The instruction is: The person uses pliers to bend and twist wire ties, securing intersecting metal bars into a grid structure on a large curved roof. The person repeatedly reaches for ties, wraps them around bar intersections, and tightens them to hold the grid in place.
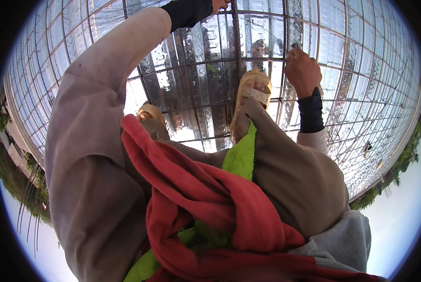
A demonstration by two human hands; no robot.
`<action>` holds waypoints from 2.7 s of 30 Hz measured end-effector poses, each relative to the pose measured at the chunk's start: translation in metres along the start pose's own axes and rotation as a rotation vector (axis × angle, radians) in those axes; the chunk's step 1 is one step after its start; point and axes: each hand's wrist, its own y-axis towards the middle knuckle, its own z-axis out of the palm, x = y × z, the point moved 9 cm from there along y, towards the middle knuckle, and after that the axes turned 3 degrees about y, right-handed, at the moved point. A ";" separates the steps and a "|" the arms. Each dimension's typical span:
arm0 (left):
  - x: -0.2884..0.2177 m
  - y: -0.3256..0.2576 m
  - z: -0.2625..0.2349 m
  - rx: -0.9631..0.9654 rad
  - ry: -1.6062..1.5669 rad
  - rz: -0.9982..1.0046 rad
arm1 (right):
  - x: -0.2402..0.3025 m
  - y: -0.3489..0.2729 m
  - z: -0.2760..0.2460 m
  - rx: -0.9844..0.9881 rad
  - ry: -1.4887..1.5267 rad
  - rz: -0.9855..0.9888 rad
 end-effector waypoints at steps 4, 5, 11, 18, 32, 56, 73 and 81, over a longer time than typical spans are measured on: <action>0.008 -0.001 -0.008 -0.013 -0.059 -0.085 | 0.018 0.000 0.004 -0.013 -0.013 0.025; 0.009 -0.001 -0.009 -0.017 -0.067 -0.097 | 0.020 0.000 0.005 -0.020 -0.019 0.036; 0.016 -0.005 -0.012 -0.042 -0.100 -0.143 | 0.016 0.001 0.001 -0.068 -0.018 0.139; 0.010 -0.004 -0.014 -0.038 -0.103 -0.152 | 0.017 -0.008 -0.002 -0.064 -0.051 0.149; 0.008 0.003 -0.013 0.007 -0.030 -0.169 | 0.069 0.001 -0.002 -0.110 -0.104 -0.059; -0.014 -0.036 -0.064 -0.397 0.078 -0.040 | 0.069 0.008 0.012 -0.101 -0.143 -0.344; 0.011 -0.056 -0.040 -0.148 -0.207 -0.215 | 0.091 0.062 0.080 -0.386 0.267 -0.540; -0.007 -0.048 -0.071 0.120 -0.030 -0.214 | 0.066 0.087 0.102 -0.242 0.611 -0.325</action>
